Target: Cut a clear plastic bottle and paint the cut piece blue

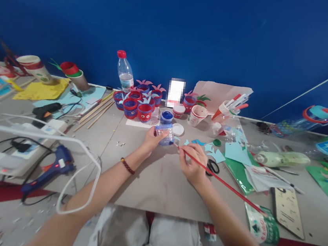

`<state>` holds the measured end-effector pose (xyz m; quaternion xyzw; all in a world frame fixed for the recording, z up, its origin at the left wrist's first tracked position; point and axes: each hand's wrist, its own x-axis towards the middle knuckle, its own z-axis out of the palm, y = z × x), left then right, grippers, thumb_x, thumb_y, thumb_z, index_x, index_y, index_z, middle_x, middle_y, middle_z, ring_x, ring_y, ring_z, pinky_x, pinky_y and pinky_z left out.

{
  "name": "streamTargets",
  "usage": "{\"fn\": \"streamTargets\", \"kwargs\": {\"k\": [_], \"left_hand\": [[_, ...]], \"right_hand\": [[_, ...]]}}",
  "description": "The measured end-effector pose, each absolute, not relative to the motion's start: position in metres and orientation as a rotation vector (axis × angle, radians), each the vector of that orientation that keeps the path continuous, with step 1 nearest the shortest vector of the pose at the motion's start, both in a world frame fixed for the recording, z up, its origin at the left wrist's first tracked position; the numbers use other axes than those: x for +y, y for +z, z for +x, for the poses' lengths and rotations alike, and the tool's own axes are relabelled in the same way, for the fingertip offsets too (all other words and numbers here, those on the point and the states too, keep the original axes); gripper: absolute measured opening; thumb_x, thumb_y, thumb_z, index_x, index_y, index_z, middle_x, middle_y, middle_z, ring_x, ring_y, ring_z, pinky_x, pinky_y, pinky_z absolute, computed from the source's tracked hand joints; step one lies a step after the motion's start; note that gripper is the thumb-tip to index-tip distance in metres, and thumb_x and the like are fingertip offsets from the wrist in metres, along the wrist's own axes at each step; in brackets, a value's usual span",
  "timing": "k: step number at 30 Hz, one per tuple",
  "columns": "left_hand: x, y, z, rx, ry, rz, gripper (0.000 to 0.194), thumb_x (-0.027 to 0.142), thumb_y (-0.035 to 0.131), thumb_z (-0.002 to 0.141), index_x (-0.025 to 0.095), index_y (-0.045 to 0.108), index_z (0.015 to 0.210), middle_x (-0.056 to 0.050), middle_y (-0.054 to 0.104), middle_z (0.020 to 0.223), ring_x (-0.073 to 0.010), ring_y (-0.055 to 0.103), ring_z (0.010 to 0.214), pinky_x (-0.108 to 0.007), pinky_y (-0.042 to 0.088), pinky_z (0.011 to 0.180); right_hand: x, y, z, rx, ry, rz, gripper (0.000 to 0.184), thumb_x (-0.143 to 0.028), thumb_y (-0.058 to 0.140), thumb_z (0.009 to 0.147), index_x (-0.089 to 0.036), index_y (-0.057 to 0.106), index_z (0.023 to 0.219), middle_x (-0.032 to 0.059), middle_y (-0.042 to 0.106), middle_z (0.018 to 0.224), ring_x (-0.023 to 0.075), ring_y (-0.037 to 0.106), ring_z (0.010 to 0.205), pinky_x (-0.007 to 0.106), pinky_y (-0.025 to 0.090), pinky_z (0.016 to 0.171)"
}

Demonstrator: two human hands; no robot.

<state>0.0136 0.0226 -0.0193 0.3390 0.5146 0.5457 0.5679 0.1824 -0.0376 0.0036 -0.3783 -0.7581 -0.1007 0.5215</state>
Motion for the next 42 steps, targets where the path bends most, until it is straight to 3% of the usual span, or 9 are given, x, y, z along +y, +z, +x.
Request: {"fn": "streamTargets", "kwargs": {"k": [5,13,22,29,32,37,42], "left_hand": [[0.024,-0.021,0.014,1.185,1.301,0.783,0.052,0.043,0.09,0.054,0.015,0.065,0.091,-0.006,0.07,0.087,-0.0166,0.063,0.078,-0.03,0.049,0.075],[0.021,-0.014,0.013,1.187,1.291,0.797,0.05,0.042,0.09,0.053,0.016,0.065,0.088,-0.003,0.069,0.08,-0.0153,0.062,0.073,-0.028,0.049,0.07],[0.025,-0.022,0.013,1.137,1.314,0.744,0.054,0.042,0.09,0.053,0.015,0.067,0.093,-0.006,0.073,0.087,-0.0173,0.066,0.077,-0.03,0.051,0.073],[0.027,-0.027,0.011,1.075,1.322,0.782,0.049,0.046,0.088,0.056,0.017,0.068,0.089,-0.005,0.073,0.083,-0.0173,0.066,0.075,-0.032,0.052,0.074],[0.029,-0.028,0.01,1.027,1.303,0.791,0.046,0.049,0.088,0.056,0.018,0.068,0.085,-0.005,0.074,0.082,-0.0195,0.067,0.077,-0.034,0.052,0.078],[0.028,-0.027,0.009,0.919,1.244,0.829,0.045,0.049,0.087,0.058,0.02,0.071,0.088,-0.007,0.076,0.09,-0.0231,0.069,0.088,-0.038,0.051,0.087],[0.022,-0.027,0.008,0.783,1.106,0.891,0.057,0.051,0.089,0.055,0.017,0.072,0.098,-0.01,0.076,0.097,-0.0262,0.07,0.095,-0.041,0.048,0.093]], "right_hand": [[-0.035,0.001,0.189,-1.795,-0.232,-0.921,0.016,-0.01,0.059,0.088,-0.025,0.064,0.091,0.0022,0.07,0.071,0.0201,0.063,0.069,0.034,0.054,0.065],[-0.043,0.0,0.18,-1.812,0.124,-0.856,0.013,-0.014,0.06,0.09,-0.025,0.066,0.094,0.0017,0.068,0.075,0.0176,0.065,0.071,0.031,0.055,0.064],[-0.035,-0.001,0.186,-1.75,0.001,-0.927,0.013,-0.015,0.058,0.09,-0.025,0.066,0.09,0.0026,0.07,0.074,0.0198,0.064,0.068,0.035,0.052,0.064],[-0.031,-0.001,0.19,-1.666,-0.005,-1.05,0.011,-0.02,0.058,0.093,-0.024,0.066,0.085,0.0019,0.069,0.071,0.0176,0.059,0.062,0.032,0.048,0.059],[-0.03,-0.004,0.192,-1.559,0.098,-1.102,0.014,-0.027,0.056,0.095,-0.023,0.067,0.087,0.0033,0.071,0.078,0.0175,0.061,0.064,0.033,0.051,0.063],[-0.028,-0.013,0.195,-1.382,0.419,-1.128,0.024,-0.038,0.049,0.099,-0.025,0.068,0.105,0.0067,0.073,0.102,0.02,0.068,0.084,0.037,0.056,0.074],[-0.024,-0.015,0.191,-1.227,0.736,-1.092,0.029,-0.047,0.05,0.098,-0.024,0.064,0.109,0.0064,0.071,0.103,0.0198,0.072,0.088,0.038,0.059,0.082]]}}
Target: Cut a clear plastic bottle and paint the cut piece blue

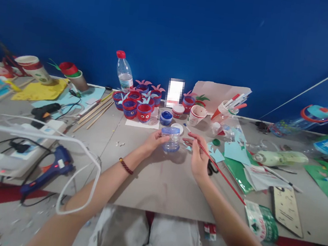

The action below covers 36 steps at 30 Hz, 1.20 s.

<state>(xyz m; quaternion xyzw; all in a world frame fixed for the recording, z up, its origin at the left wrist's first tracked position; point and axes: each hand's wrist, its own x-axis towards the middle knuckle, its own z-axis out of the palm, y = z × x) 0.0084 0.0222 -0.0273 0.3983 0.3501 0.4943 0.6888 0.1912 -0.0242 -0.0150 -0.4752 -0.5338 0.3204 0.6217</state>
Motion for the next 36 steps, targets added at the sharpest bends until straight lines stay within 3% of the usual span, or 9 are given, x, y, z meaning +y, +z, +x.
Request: {"fn": "streamTargets", "kwargs": {"k": [7,11,18,24,32,36], "left_hand": [[0.014,-0.02,0.009,0.723,1.01,0.92,0.061,0.05,0.091,0.054,0.014,0.075,0.1,-0.014,0.076,0.1,-0.0269,0.07,0.095,-0.039,0.048,0.09],[0.017,-0.02,0.011,0.762,1.056,0.847,0.056,0.05,0.09,0.056,0.015,0.072,0.096,-0.011,0.075,0.096,-0.0231,0.069,0.091,-0.036,0.049,0.087],[0.025,-0.025,0.014,0.884,1.23,0.723,0.053,0.05,0.089,0.057,0.018,0.061,0.087,-0.003,0.071,0.084,-0.0152,0.065,0.078,-0.03,0.047,0.079],[0.02,-0.022,0.016,0.832,1.179,0.739,0.058,0.046,0.091,0.056,0.015,0.062,0.097,-0.009,0.074,0.096,-0.0194,0.068,0.089,-0.036,0.046,0.091],[0.017,-0.021,0.014,0.789,1.14,0.759,0.057,0.041,0.093,0.055,0.015,0.066,0.099,-0.011,0.076,0.102,-0.0218,0.069,0.096,-0.037,0.047,0.094],[0.018,-0.02,0.011,0.789,1.144,0.69,0.05,0.043,0.09,0.061,0.014,0.067,0.095,-0.01,0.075,0.098,-0.0204,0.069,0.092,-0.035,0.049,0.09]], "right_hand": [[-0.025,-0.014,0.187,-1.189,0.863,-1.046,0.029,-0.048,0.05,0.098,-0.023,0.061,0.11,0.0078,0.068,0.118,0.0203,0.075,0.093,0.04,0.06,0.088],[-0.027,-0.013,0.186,-1.174,0.849,-1.041,0.028,-0.047,0.05,0.098,-0.024,0.06,0.111,0.0077,0.067,0.117,0.0212,0.075,0.092,0.04,0.061,0.086],[-0.031,-0.013,0.187,-1.235,0.795,-1.007,0.029,-0.047,0.049,0.099,-0.025,0.057,0.117,0.0092,0.063,0.125,0.0237,0.073,0.104,0.043,0.056,0.095],[-0.038,-0.016,0.184,-1.356,0.729,-1.009,0.029,-0.042,0.047,0.102,-0.025,0.057,0.124,0.0106,0.065,0.126,0.0244,0.067,0.117,0.045,0.051,0.103],[-0.04,-0.01,0.183,-1.43,0.711,-0.955,0.028,-0.037,0.043,0.103,-0.026,0.058,0.123,0.0105,0.066,0.124,0.0232,0.074,0.1,0.044,0.058,0.093],[-0.039,-0.003,0.183,-1.408,0.548,-0.953,0.023,-0.037,0.047,0.101,-0.024,0.064,0.109,0.0077,0.072,0.104,0.0215,0.075,0.09,0.04,0.061,0.085]]}}
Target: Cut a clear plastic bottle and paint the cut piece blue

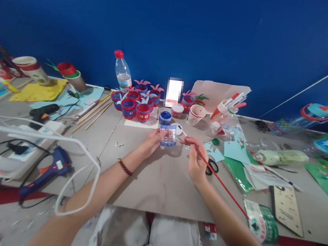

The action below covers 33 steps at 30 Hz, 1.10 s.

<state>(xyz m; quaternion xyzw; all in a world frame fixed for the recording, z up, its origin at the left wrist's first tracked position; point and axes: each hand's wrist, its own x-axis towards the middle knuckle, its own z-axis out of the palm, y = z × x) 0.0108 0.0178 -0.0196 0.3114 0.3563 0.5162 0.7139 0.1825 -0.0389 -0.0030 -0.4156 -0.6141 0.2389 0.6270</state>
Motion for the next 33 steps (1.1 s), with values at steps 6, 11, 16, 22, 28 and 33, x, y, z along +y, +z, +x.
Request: {"fn": "streamTargets", "kwargs": {"k": [6,11,16,22,28,33], "left_hand": [[0.0209,-0.0203,0.0082,0.767,1.148,0.63,0.05,0.047,0.09,0.058,0.015,0.07,0.09,-0.007,0.074,0.09,-0.0187,0.068,0.085,-0.034,0.05,0.087],[0.0204,-0.0194,0.0093,0.781,1.164,0.618,0.045,0.045,0.089,0.062,0.015,0.068,0.089,-0.007,0.073,0.089,-0.0186,0.068,0.084,-0.034,0.049,0.088],[0.0199,-0.0193,0.0104,0.796,1.181,0.634,0.047,0.045,0.088,0.063,0.014,0.067,0.09,-0.006,0.071,0.089,-0.0173,0.066,0.083,-0.033,0.047,0.087],[0.0187,-0.0207,0.012,0.851,1.187,0.612,0.051,0.045,0.09,0.059,0.015,0.062,0.089,-0.004,0.07,0.085,-0.0153,0.064,0.079,-0.033,0.047,0.083],[0.0186,-0.0204,0.0131,0.863,1.205,0.598,0.052,0.041,0.092,0.057,0.015,0.059,0.088,-0.002,0.068,0.081,-0.014,0.064,0.075,-0.032,0.047,0.081],[0.0186,-0.0206,0.0119,0.873,1.192,0.594,0.052,0.04,0.092,0.058,0.014,0.059,0.089,-0.003,0.069,0.082,-0.0141,0.064,0.075,-0.032,0.048,0.081]], "right_hand": [[-0.0371,-0.0019,0.1846,-1.236,0.581,-0.998,0.02,-0.038,0.053,0.098,-0.022,0.064,0.099,0.0054,0.073,0.093,0.018,0.073,0.079,0.035,0.061,0.077],[-0.0358,-0.0064,0.1871,-1.183,0.71,-0.952,0.02,-0.042,0.06,0.095,-0.022,0.062,0.095,0.0049,0.075,0.086,0.0184,0.073,0.074,0.038,0.061,0.074],[-0.0387,-0.0066,0.1887,-1.263,0.847,-0.935,0.022,-0.041,0.06,0.094,-0.022,0.059,0.085,0.001,0.073,0.071,0.0173,0.07,0.064,0.035,0.059,0.068],[-0.0427,-0.0081,0.1864,-1.423,0.803,-0.934,0.02,-0.038,0.057,0.096,-0.022,0.06,0.085,0.002,0.072,0.075,0.017,0.07,0.067,0.032,0.059,0.064],[-0.0446,-0.0089,0.1861,-1.598,0.616,-0.953,0.012,-0.026,0.053,0.097,-0.023,0.061,0.09,0.0033,0.072,0.08,0.0188,0.072,0.074,0.032,0.057,0.067],[-0.045,-0.0041,0.185,-1.629,0.371,-0.918,0.013,-0.019,0.052,0.095,-0.023,0.06,0.086,0.0018,0.069,0.074,0.0175,0.068,0.07,0.031,0.054,0.065]]}}
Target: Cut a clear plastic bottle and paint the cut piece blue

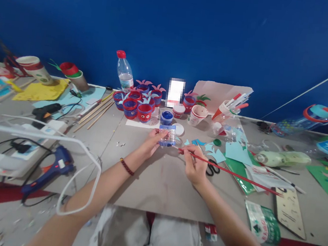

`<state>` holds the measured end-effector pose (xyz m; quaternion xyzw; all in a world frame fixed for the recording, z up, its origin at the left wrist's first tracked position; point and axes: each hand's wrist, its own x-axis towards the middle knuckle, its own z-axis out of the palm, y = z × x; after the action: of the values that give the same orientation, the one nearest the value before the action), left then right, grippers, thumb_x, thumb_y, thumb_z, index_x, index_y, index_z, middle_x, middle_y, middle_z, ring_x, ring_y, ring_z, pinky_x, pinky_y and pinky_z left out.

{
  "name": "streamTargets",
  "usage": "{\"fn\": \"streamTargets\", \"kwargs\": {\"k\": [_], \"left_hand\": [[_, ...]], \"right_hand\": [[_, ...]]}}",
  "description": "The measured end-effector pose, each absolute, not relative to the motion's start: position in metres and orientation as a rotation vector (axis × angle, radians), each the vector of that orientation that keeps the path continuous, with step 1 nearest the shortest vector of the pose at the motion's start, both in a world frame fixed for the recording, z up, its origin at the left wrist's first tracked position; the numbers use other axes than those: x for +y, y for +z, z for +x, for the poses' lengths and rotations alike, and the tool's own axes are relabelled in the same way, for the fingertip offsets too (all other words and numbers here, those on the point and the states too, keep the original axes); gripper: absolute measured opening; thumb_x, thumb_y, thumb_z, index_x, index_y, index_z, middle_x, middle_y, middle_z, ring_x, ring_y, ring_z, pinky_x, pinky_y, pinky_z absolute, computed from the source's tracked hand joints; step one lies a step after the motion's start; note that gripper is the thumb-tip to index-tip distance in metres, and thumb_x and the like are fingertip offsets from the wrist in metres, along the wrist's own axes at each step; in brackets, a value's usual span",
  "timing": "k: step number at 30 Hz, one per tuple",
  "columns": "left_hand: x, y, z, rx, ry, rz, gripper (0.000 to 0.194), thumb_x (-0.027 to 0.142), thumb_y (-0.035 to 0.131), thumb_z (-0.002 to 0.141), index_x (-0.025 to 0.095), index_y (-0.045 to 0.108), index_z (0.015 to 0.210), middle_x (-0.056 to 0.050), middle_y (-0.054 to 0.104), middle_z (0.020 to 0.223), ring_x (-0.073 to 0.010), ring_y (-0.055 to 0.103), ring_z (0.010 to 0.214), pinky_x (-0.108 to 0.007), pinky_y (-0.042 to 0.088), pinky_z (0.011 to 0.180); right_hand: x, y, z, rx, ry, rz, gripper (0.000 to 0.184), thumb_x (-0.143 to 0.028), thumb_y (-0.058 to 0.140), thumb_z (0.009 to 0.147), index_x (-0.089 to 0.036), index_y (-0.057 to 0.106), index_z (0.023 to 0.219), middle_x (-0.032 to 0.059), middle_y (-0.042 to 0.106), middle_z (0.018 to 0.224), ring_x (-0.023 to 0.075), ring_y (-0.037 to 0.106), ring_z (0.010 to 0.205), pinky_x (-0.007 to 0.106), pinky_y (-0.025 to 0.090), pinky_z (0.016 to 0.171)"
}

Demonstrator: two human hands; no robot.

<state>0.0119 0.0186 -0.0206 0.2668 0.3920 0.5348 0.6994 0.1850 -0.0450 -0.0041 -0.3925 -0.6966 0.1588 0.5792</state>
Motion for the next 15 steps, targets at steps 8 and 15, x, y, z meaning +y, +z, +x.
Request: {"fn": "streamTargets", "kwargs": {"k": [8,15], "left_hand": [[0.02,-0.023,0.011,0.855,1.212,0.58,0.048,0.038,0.091,0.061,0.014,0.059,0.087,-0.003,0.069,0.08,-0.0139,0.064,0.074,-0.032,0.047,0.082],[0.019,-0.023,0.012,0.848,1.216,0.558,0.044,0.034,0.09,0.063,0.015,0.057,0.085,-0.002,0.07,0.079,-0.0129,0.065,0.074,-0.031,0.048,0.082]], "right_hand": [[-0.043,-0.006,0.192,-1.589,0.225,-1.008,0.015,-0.018,0.052,0.094,-0.022,0.059,0.082,0.0004,0.065,0.07,0.0163,0.064,0.064,0.03,0.05,0.061],[-0.044,-0.022,0.192,-1.525,0.539,-0.91,0.007,-0.021,0.051,0.098,-0.023,0.057,0.095,0.0021,0.066,0.079,0.0175,0.065,0.073,0.033,0.053,0.067]]}}
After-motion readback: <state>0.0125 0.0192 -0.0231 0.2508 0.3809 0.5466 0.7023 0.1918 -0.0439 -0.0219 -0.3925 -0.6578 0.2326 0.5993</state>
